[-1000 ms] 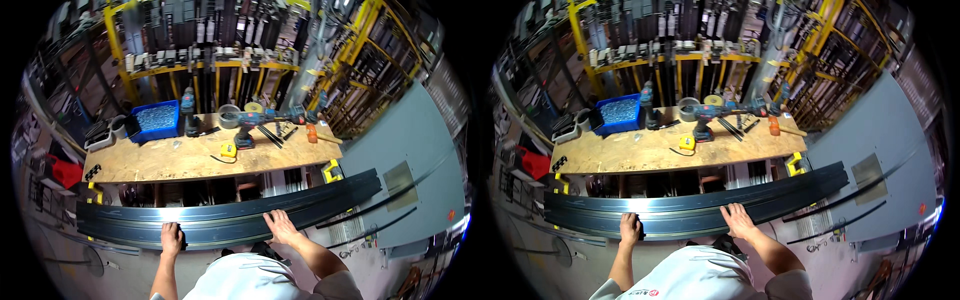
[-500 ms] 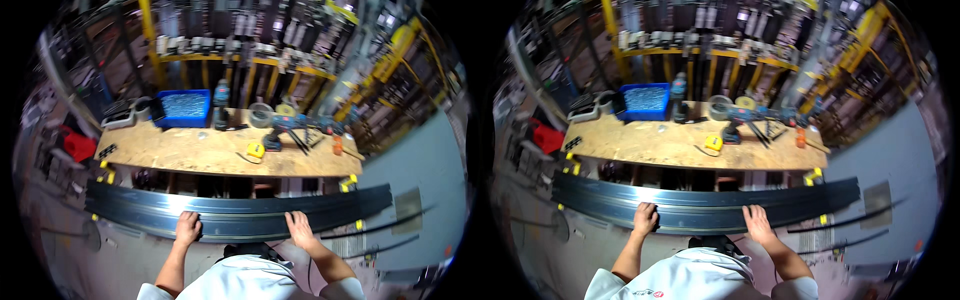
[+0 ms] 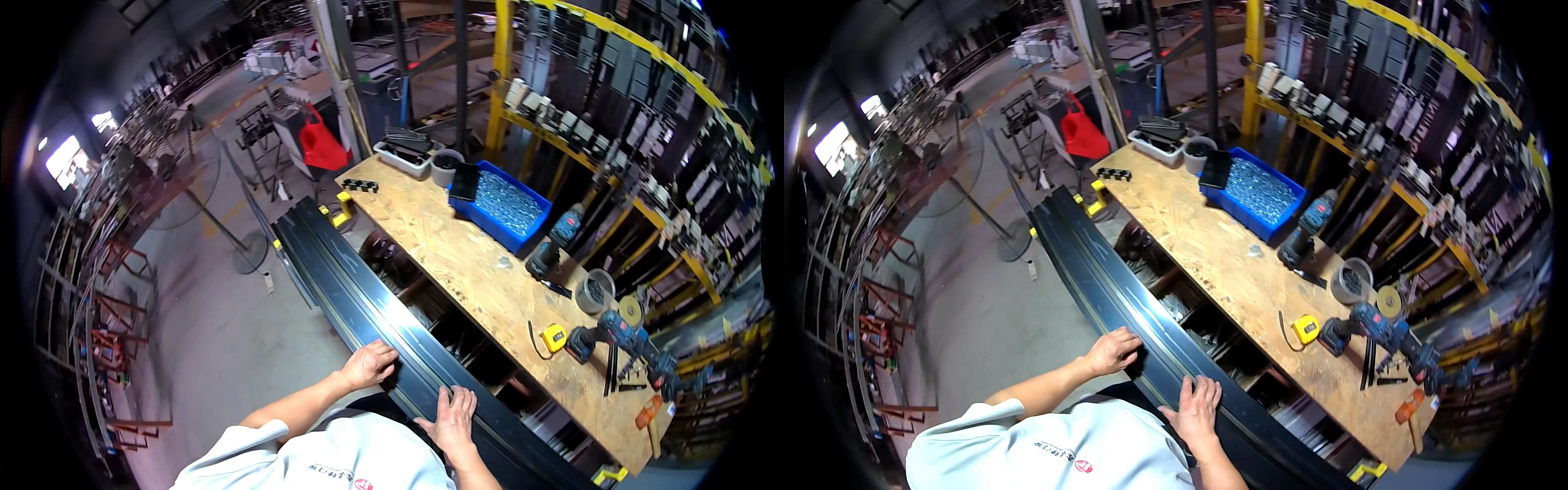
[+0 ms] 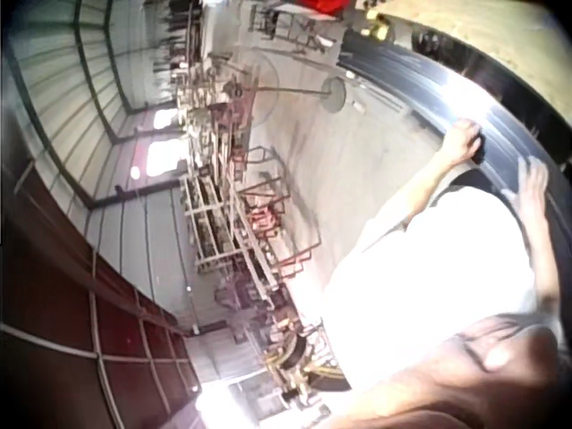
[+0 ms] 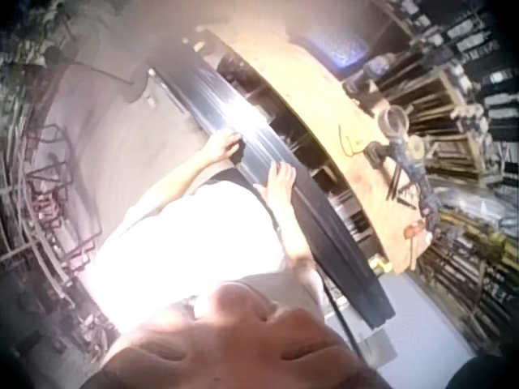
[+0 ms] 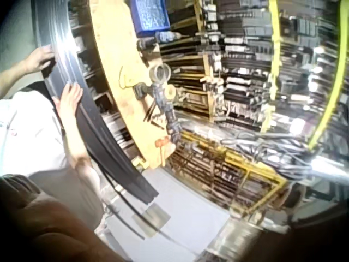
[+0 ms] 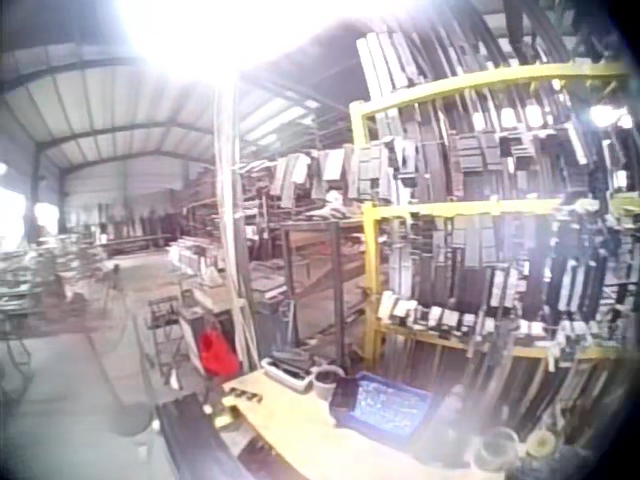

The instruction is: The person uses an orange mallet to seat a metal piece into a CNC machine, operates the machine's control panel, and then assembles black metal extrusions at a workbench using a drill and mounting brackets.

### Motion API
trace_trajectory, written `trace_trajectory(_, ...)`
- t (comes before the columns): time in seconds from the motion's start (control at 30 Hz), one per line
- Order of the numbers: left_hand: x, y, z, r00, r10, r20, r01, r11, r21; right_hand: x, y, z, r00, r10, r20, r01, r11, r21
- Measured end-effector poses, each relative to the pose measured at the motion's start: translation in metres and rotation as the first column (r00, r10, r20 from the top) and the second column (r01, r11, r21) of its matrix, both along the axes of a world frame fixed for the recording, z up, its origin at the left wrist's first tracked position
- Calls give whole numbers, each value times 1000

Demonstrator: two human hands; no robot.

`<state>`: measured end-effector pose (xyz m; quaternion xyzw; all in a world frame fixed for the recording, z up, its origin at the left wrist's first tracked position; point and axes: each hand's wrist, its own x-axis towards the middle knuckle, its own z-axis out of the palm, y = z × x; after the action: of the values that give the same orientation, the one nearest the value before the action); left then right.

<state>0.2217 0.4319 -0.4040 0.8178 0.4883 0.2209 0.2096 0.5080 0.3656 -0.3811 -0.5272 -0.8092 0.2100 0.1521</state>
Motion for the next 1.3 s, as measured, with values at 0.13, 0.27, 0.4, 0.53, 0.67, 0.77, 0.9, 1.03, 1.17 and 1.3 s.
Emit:
trace_trajectory(0.13,-12,-1,3,999,-20,-45,22,999,49,-8,9,7,999,-21,48,22,999,-24)
trace_trajectory(0.27,-43,30,-5,997,69,17,-70,995,69,-34,29,2,995,7,104,-4,1000,-28)
trace_trajectory(0.4,-108,80,2,994,100,30,-103,989,103,-81,62,-5,995,27,96,-20,997,-73)
trace_trajectory(0.53,-207,155,-1,984,139,109,-161,959,232,-141,96,-10,988,-44,146,52,997,-57)
trace_trajectory(0.67,-338,235,-27,940,294,171,-339,855,393,-208,125,3,977,-131,167,149,984,-97)
trace_trajectory(0.77,-421,284,-40,840,514,173,-542,785,301,-255,142,22,950,-197,243,244,953,-181)
trace_trajectory(0.9,-509,326,-56,820,570,54,-573,814,98,-292,149,15,919,-217,328,308,916,-257)
trace_trajectory(1.03,-536,327,-75,865,485,124,-444,858,-260,-318,158,16,860,-212,465,385,867,-317)
trace_trajectory(1.17,-520,338,-51,864,468,182,-358,829,-430,-327,145,10,835,-283,472,436,863,-254)
trace_trajectory(1.3,-541,331,-49,849,490,199,-350,802,-483,-340,155,6,827,-336,451,494,817,-296)
